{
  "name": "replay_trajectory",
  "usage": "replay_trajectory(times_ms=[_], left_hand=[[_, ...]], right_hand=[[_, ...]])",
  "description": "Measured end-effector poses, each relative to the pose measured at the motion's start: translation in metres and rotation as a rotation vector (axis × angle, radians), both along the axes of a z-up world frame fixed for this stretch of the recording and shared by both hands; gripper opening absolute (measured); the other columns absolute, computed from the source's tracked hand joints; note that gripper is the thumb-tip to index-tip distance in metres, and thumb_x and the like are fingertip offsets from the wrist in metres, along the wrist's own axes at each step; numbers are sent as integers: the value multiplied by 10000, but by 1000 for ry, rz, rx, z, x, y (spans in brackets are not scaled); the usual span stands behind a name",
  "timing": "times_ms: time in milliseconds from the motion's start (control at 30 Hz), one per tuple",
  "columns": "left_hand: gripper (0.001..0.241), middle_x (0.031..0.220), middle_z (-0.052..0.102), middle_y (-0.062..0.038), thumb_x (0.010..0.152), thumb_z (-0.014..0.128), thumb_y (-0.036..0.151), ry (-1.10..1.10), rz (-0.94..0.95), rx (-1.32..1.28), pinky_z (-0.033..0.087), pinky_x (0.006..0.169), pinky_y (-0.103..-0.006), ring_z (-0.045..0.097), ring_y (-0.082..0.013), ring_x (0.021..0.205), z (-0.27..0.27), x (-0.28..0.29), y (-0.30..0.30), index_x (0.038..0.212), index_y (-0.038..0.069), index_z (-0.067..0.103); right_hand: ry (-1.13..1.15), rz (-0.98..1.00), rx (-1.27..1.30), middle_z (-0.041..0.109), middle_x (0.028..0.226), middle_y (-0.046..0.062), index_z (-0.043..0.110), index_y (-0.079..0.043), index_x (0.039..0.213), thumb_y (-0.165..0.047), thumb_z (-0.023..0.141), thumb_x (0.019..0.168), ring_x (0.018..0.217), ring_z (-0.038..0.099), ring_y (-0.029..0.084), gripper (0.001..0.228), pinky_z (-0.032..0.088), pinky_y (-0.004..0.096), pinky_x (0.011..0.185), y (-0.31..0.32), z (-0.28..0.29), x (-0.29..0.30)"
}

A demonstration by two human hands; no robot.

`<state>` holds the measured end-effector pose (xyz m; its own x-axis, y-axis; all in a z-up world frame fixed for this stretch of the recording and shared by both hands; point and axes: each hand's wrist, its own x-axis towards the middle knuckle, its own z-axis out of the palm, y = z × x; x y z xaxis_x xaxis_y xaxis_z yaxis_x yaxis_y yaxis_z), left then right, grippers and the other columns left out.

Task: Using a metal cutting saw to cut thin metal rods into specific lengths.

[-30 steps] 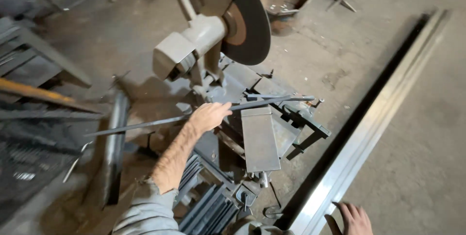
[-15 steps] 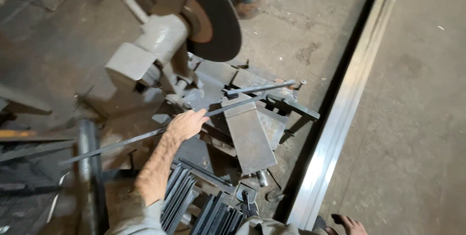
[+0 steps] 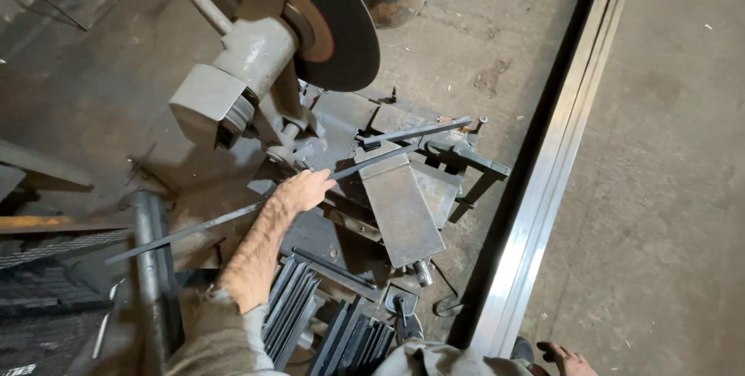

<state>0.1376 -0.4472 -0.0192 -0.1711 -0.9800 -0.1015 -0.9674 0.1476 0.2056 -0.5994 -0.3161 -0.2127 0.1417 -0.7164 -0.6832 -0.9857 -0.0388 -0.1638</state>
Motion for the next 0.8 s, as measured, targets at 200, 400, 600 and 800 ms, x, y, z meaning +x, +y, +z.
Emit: replay_trajectory(times_ms=[200,400,600,800], left_hand=[[224,1042,698,-148,990,550,289,20,-6,11,545,862,-504,676,-383,971,-15,7,-11,1061,120,679],[239,1089,718,-181,1011,530,304,-39,16,91,559,898,-493,681,-397,1018,33,-11,3,1103,144,680],[353,1097,704,-241,1006,545,393,120,264,175,545,916,-521,660,-447,1060,46,-19,8,1207,119,640],[374,1113,699,-243,1009,529,409,96,268,176,539,935,-521,655,-449,1068,42,-18,5,1249,138,626]], right_hand=[[-86,28,57,730,1266,2,539,-291,1399,-600,760,810,1190,745,126,701,547,341,1090,17,-31,-24],[-283,-60,44,766,1065,127,659,-118,1280,-542,662,885,1009,708,258,580,580,383,909,-12,117,132],[-752,-559,327,696,1350,132,682,16,1352,-730,297,950,1238,586,204,931,344,392,1090,-40,134,293],[-1080,-1062,647,652,1273,240,526,15,1392,-701,348,998,1197,633,325,836,494,459,1054,-43,167,339]])
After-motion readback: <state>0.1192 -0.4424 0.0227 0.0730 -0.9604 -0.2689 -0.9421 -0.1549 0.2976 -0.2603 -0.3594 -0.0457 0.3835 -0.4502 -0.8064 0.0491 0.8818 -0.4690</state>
